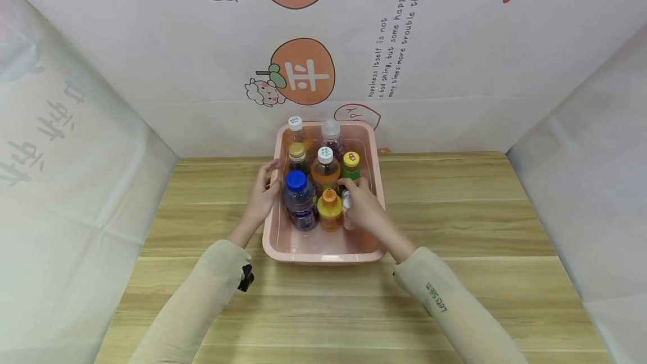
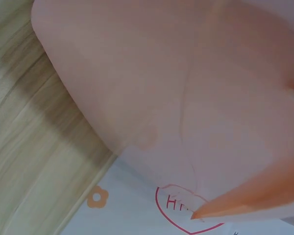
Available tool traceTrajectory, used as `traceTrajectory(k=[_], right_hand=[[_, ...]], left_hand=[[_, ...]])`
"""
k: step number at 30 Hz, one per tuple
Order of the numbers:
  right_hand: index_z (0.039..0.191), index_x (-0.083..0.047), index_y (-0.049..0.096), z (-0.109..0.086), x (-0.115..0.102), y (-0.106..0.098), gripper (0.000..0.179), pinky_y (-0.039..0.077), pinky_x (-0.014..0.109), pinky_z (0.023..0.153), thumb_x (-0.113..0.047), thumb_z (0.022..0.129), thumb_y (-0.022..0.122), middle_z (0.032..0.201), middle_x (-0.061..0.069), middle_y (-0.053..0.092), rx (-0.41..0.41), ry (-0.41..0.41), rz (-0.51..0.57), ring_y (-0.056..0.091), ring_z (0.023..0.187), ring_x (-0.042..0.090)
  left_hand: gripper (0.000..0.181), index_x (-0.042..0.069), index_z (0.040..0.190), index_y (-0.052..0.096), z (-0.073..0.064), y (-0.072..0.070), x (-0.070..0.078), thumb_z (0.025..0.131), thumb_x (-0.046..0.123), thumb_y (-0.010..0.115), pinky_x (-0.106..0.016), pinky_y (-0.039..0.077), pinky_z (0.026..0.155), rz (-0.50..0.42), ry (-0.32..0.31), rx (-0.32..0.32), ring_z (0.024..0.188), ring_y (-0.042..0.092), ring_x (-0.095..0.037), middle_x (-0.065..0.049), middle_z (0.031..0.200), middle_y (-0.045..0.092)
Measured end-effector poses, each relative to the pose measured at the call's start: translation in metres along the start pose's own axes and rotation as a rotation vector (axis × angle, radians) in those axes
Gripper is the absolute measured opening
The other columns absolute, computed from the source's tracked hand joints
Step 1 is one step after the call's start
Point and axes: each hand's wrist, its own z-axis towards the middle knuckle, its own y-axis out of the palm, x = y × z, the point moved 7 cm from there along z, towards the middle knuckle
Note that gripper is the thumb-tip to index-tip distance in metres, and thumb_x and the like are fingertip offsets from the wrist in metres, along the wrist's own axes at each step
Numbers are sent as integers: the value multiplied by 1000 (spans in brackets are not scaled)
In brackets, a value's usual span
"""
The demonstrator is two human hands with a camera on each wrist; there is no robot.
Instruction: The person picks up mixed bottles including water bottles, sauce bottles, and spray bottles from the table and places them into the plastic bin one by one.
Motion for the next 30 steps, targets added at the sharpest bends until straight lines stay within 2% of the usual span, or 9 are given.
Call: traceTrajectory(k=[6,17,30], right_hand=[[135,-2,46,1,2,5,73,42,27,58,17,66,62,122,34,42,1,20,-10,54,88,33],[136,-1,45,3,4,7,77,40,26,54,18,63,62,123,34,40,0,17,-27,53,79,29],[137,-2,43,4,5,10,78,38,24,52,17,64,63,125,34,38,-22,40,-42,52,77,28]], left_hand=[[47,7,141,38,0,0,0,94,1,43,-38,44,95,7,4,5,117,50,-33,-16,142,45],[48,8,142,38,0,0,-1,95,2,43,-46,43,102,9,-3,5,122,48,-34,-15,143,44],[49,10,144,37,0,0,-1,96,3,43,-49,41,105,5,-14,-9,126,47,-35,-15,145,42]])
